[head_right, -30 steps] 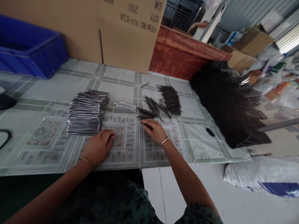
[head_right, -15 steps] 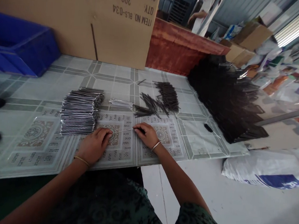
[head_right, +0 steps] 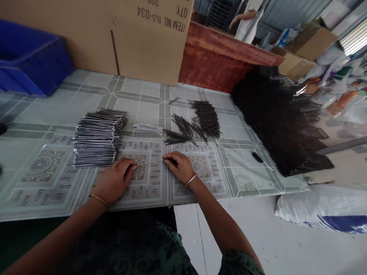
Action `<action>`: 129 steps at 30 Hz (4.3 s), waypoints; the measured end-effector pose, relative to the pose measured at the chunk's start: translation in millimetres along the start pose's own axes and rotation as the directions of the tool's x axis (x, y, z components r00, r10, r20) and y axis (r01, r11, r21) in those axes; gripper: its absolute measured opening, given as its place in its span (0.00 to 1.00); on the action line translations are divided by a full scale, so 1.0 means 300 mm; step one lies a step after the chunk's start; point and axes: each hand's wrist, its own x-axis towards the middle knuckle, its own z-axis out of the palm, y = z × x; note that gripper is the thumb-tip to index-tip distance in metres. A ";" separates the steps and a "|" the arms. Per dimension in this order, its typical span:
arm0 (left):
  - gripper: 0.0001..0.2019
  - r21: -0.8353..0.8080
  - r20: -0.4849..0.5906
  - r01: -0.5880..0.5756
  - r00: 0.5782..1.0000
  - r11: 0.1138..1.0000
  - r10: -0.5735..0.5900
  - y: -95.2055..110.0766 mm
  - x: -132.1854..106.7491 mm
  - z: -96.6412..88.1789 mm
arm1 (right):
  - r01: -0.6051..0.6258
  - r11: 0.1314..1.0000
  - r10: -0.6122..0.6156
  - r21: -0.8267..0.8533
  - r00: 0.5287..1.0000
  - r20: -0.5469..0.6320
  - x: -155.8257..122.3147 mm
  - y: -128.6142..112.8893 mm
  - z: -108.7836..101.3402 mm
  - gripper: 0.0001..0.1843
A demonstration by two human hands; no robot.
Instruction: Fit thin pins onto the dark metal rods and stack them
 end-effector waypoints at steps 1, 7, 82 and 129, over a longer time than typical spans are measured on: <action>0.13 0.002 0.001 0.003 1.000 1.000 -0.003 0.000 0.000 0.000 | 0.000 1.000 0.000 0.002 1.000 0.001 0.000 -0.001 0.000 0.08; 0.13 -0.002 -0.002 0.014 1.000 1.000 -0.014 -0.004 -0.003 0.004 | 0.015 1.000 -0.015 -0.019 1.000 0.016 0.000 -0.007 -0.004 0.08; 0.23 -0.889 -0.438 -0.174 0.597 0.425 -0.672 -0.323 0.121 -0.098 | -0.068 0.535 0.281 -0.842 0.954 0.102 0.855 0.325 -0.109 0.19; 0.15 -0.199 -0.589 -0.042 0.803 0.979 -0.085 -0.404 0.033 -0.291 | 0.193 0.828 -0.099 -0.527 0.975 0.201 0.459 -0.403 0.303 0.17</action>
